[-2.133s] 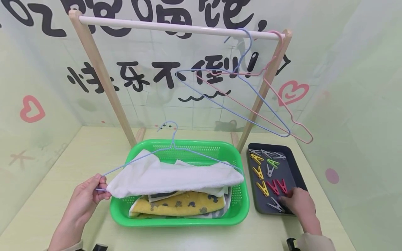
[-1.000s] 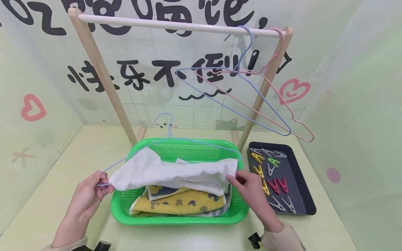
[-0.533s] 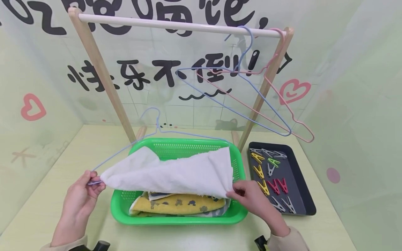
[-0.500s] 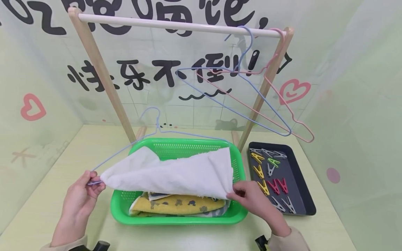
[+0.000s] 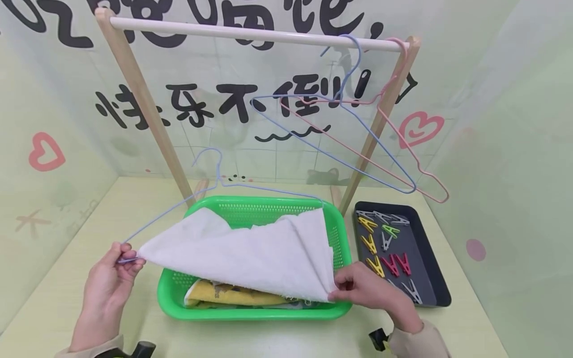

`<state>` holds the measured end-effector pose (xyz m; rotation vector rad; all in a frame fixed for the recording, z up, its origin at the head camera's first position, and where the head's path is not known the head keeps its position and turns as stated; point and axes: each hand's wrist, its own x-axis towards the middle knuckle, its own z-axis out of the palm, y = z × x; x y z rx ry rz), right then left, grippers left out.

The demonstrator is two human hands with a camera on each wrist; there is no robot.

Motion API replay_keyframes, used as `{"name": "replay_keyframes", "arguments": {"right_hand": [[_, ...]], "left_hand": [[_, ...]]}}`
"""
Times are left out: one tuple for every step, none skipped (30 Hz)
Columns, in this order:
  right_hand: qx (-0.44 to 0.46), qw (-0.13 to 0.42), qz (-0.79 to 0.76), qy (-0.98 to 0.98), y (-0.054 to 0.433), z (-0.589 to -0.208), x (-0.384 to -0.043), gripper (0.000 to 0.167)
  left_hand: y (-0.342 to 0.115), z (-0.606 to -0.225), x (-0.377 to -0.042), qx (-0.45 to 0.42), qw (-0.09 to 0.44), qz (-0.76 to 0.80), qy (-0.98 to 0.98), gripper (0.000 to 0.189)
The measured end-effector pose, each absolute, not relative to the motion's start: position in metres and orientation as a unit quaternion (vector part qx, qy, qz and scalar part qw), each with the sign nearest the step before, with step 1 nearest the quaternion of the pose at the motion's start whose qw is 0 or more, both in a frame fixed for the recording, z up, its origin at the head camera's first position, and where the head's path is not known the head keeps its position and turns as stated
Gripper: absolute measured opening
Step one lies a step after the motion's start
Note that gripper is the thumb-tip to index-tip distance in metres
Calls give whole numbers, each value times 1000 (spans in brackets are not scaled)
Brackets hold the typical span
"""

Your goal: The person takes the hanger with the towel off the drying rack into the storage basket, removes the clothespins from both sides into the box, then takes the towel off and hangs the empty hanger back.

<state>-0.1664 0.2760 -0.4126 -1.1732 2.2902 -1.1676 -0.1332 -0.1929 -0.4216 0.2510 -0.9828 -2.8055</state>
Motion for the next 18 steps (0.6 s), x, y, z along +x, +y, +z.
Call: {"name": "replay_keyframes", "arguments": {"right_hand": [[-401,162,-408,804,276,-411,-167,10],[-387,161,-404,813,275,-410,-167,9],[-371,149,-396,827,273,-409,-168,9],[-347,134,-387,844,270,-408,-169,10],[-317,111,-379,862,267,-407,-170,12],[-282,83,-376,879,263,-406,-172,15],[-245,55,-374,893,258,-404,-173,19],[-210,26,-372,904,253,-404,-175,21],[-181,0,-376,909,249,-402,-177,22],[-151,-17,-387,909,244,-401,-179,22],[-127,-32,-405,905,240,-400,-180,23],[-107,-41,-423,899,236,-398,-181,22],[-94,-47,-437,893,233,-397,-181,22],[-86,-52,-454,885,229,-395,-182,21],[-82,-57,-471,877,226,-395,-182,20],[-86,-62,-483,869,224,-394,-182,18],[-97,-66,-491,863,222,-394,-182,16],[-117,-73,-488,862,220,-394,-182,13]], "left_hand": [[-193,-422,-133,73,75,-935,-338,30],[-193,-423,-133,60,73,-934,-345,30],[-192,-423,-133,50,70,-931,-355,29],[-192,-424,-133,40,68,-928,-365,29],[-192,-424,-133,33,66,-925,-373,29],[-192,-423,-133,27,65,-922,-380,28],[-192,-423,-132,23,64,-920,-387,28],[-191,-422,-132,21,63,-917,-392,28],[-191,-422,-132,19,62,-914,-400,28],[-191,-422,-132,15,60,-912,-406,28],[-191,-422,-132,9,59,-909,-412,29],[-190,-422,-132,1,58,-907,-418,30],[-190,-422,-132,-5,57,-905,-422,30],[-189,-422,-132,-9,56,-904,-425,31],[-189,-422,-133,-13,56,-902,-427,31],[-188,-422,-133,-14,57,-901,-429,31],[-187,-422,-133,-13,58,-902,-428,31],[-186,-422,-134,-8,57,-904,-424,31]]}}
